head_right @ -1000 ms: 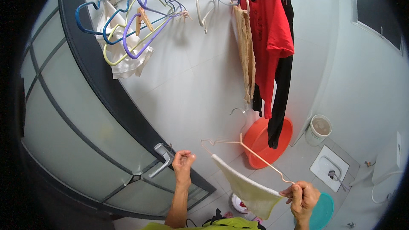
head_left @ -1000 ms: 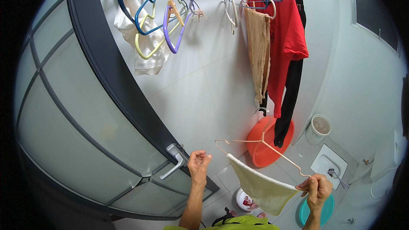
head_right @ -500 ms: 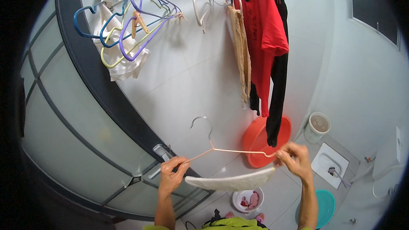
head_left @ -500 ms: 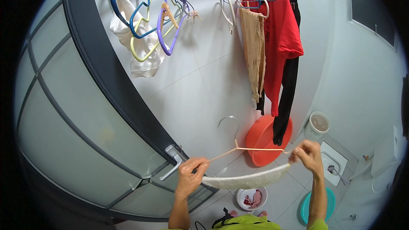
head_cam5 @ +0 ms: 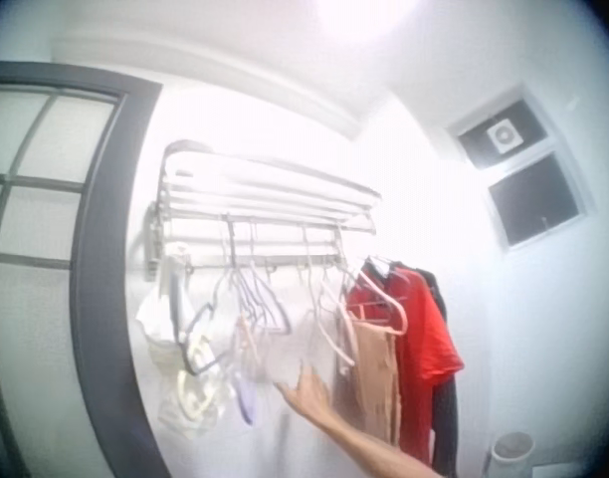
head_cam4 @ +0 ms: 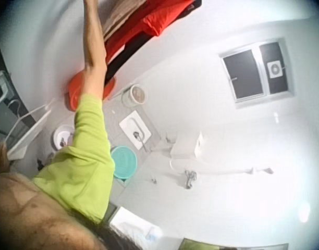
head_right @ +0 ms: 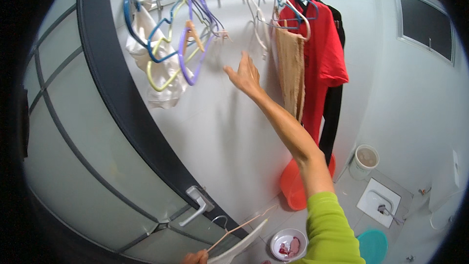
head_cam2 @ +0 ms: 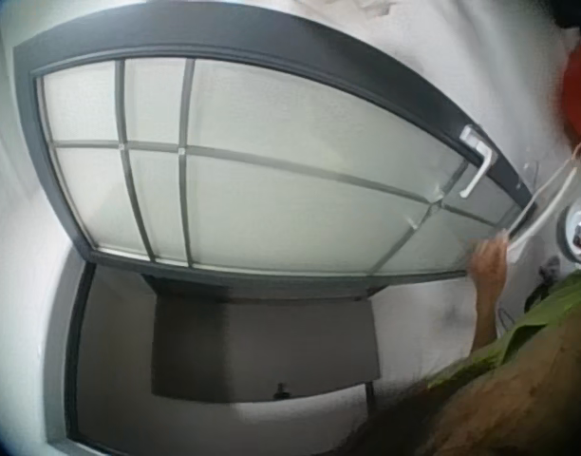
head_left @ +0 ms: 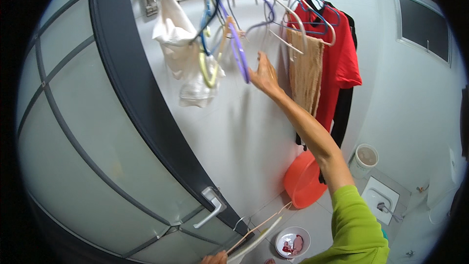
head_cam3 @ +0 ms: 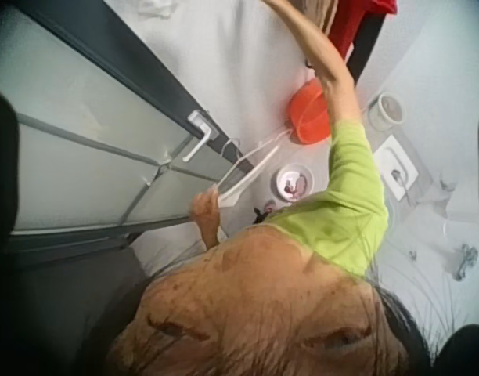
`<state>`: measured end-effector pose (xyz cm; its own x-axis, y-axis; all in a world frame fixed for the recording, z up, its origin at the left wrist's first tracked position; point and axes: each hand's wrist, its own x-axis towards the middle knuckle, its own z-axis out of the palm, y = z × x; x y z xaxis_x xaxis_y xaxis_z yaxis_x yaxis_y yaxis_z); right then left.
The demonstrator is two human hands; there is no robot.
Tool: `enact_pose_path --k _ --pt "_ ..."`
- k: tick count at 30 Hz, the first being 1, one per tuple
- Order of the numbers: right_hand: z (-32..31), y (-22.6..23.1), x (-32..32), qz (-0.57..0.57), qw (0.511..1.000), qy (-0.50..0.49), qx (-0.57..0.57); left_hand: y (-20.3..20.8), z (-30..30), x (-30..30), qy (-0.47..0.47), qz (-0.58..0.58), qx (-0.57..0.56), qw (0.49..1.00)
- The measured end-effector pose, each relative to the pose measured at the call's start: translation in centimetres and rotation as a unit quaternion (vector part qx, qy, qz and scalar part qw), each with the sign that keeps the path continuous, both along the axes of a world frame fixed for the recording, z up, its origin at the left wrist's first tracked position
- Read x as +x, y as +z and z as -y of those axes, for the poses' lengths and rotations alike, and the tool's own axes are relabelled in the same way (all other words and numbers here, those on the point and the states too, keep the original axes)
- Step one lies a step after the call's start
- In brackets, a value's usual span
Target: The person washes a red t-shirt and black pants by hand in a soapy basin, then wrings and hangs each item on hangers. They also hang a beige towel and a white cloth on hangers. The person uses a blue basin, a white bucket, and multiple hangers.
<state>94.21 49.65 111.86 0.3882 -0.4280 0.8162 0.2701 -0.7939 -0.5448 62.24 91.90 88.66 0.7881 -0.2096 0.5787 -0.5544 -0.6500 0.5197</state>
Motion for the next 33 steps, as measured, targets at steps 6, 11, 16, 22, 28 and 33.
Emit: enact_pose_path --k 6,11,16,22,28,33 --pt "0.1 5.8 8.6 0.062 0.99 -0.021 0.125 -0.4 -1.7 -1.3 0.081 -0.041 -0.023 0.996" --pt "0.7 5.8 9.0 0.09 0.983 -0.051 0.153 -0.4 -1.3 -1.0 0.072 -0.052 -0.06 0.994" --pt "1.6 6.2 5.9 0.012 0.996 -0.093 -0.012 0.0 -0.4 0.5 0.051 -0.048 0.019 0.997" --pt "1.5 7.4 3.2 -0.058 0.993 -0.082 -0.062 0.3 1.9 1.6 -0.013 -0.042 -0.083 0.996" --pt "1.4 7.2 0.8 -0.219 0.975 -0.011 -0.034 0.6 3.0 1.2 -0.011 -0.018 0.003 1.0" --pt "-0.7 4.0 -2.6 -0.362 0.89 -0.077 -0.268 1.1 3.5 1.6 -0.026 -0.147 -0.029 0.988"
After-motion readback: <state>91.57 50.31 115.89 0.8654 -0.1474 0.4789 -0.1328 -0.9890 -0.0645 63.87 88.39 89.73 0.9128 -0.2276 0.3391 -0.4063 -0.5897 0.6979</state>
